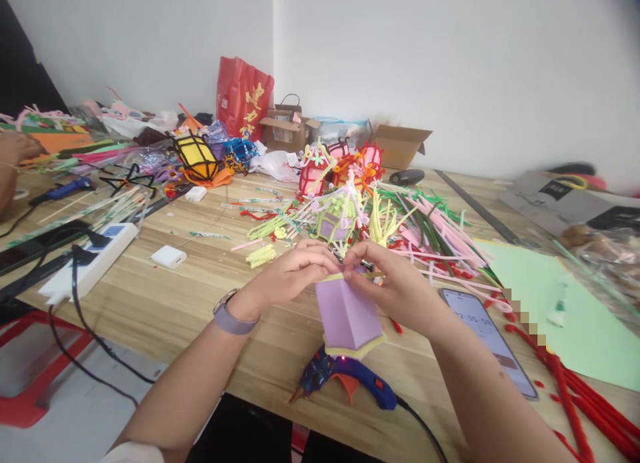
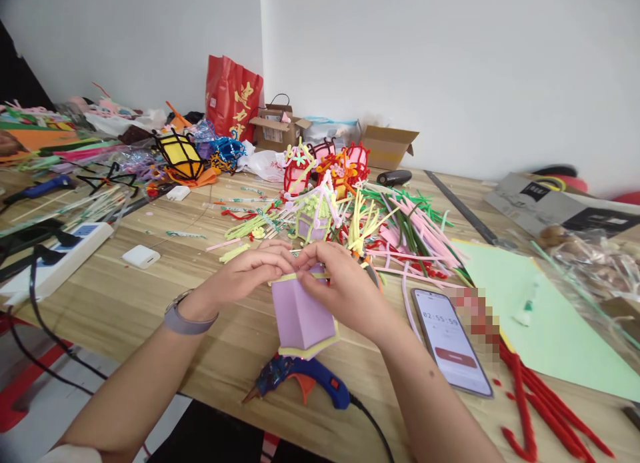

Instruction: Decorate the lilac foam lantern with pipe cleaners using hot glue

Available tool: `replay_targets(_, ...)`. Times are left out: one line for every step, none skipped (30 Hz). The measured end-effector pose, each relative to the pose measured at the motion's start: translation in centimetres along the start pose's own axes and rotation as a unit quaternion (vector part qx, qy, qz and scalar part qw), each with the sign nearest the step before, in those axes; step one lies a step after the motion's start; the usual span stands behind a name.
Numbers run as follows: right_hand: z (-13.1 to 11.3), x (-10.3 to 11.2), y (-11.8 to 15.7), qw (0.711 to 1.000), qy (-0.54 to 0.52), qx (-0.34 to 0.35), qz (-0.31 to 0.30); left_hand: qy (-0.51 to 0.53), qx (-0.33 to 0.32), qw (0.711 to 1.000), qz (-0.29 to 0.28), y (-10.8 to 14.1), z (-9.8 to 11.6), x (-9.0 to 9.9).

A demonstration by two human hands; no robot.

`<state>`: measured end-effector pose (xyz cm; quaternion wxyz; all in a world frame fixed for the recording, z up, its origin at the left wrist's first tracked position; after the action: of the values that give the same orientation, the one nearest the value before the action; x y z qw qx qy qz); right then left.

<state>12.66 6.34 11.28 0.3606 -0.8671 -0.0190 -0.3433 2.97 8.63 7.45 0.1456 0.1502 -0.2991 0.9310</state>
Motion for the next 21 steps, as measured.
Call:
replay_targets(0.0,0.0,0.0,1.000,-0.006,-0.003,-0.004,-0.003,0.001,1.000,0.006,0.0,0.0,0.1)
replay_targets(0.1,0.1,0.1,1.000,-0.012,-0.006,-0.007,-0.008,0.005,1.000,0.018,-0.1,0.0,0.3)
replay_targets(0.1,0.1,0.1,1.000,-0.019,-0.008,-0.008,-0.012,0.013,0.999,0.036,-0.1,0.0,0.6)
replay_targets(0.2,0.2,0.2,1.000,-0.025,-0.010,-0.008,-0.011,0.026,0.998,0.060,-0.2,-0.1,1.0)
replay_targets(0.2,0.3,0.2,0.999,-0.030,-0.012,-0.008,-0.002,0.043,0.995,0.091,-0.2,-0.3,1.5)
replay_targets(0.3,0.4,0.3,0.999,-0.034,-0.014,-0.007,0.013,0.063,0.989,0.130,-0.2,-0.6,2.2)
replay_targets(0.3,0.5,0.3,0.999,-0.038,-0.015,-0.005,0.032,0.080,0.981,0.174,-0.1,-1.0,3.0)
replay_targets(0.4,0.6,0.3,0.999,-0.042,-0.016,-0.004,0.052,0.095,0.969,0.220,0.1,-1.3,3.9)
replay_targets(0.4,0.7,0.4,0.999,-0.046,-0.014,-0.004,0.068,0.103,0.957,0.264,0.3,-1.7,4.7)
replay_targets(0.4,0.8,0.4,0.999,-0.046,-0.010,-0.002,0.078,0.106,0.945,0.300,0.5,-2.0,5.4)
replay_targets(0.3,0.9,0.4,0.999,-0.043,-0.002,0.001,0.086,0.106,0.935,0.327,0.6,-2.3,5.9)
replay_targets(0.1,1.1,0.3,0.999,-0.036,0.009,0.005,0.095,0.103,0.928,0.346,0.8,-2.6,6.2)
replay_targets(-0.1,1.2,0.3,0.999,-0.025,0.022,0.009,0.106,0.100,0.923,0.357,0.8,-2.8,6.4)
replay_targets(-0.3,1.3,0.3,0.999,-0.012,0.036,0.012,0.119,0.097,0.919,0.364,0.9,-3.0,6.5)
replay_targets(-0.5,1.3,0.3,0.999,0.001,0.050,0.013,0.132,0.097,0.916,0.367,0.9,-3.1,6.4)
replay_targets(-0.8,1.2,0.3,0.998,0.013,0.064,0.012,0.145,0.098,0.914,0.366,1.0,-3.3,6.4)
replay_targets(-1.0,1.2,0.3,0.997,0.024,0.076,0.010,0.154,0.101,0.914,0.363,1.0,-3.3,6.2)
replay_targets(-1.2,1.1,0.3,0.995,0.034,0.088,0.009,0.159,0.105,0.915,0.356,1.1,-3.3,6.0)
replay_targets(-1.3,1.0,0.3,0.994,0.043,0.100,0.010,0.159,0.107,0.918,0.347,1.1,-3.1,5.9)
replay_targets(-1.5,0.9,0.4,0.992,0.050,0.111,0.012,0.149,0.101,0.923,0.339,1.1,-2.8,5.8)
replay_targets(-1.6,0.8,0.4,0.991,0.056,0.121,0.014,0.126,0.084,0.932,0.328,1.1,-2.1,5.7)
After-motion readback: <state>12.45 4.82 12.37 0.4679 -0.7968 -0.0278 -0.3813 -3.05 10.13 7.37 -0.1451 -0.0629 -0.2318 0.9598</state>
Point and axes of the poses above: each hand's wrist, its own y-axis away from the middle knuckle, its own x-axis out of the back of the hand, z = x × y, the point moved 10 cm from there along -y, towards the middle knuckle, and after that the axes turned 15 degrees about z, right-handed, at the moved point
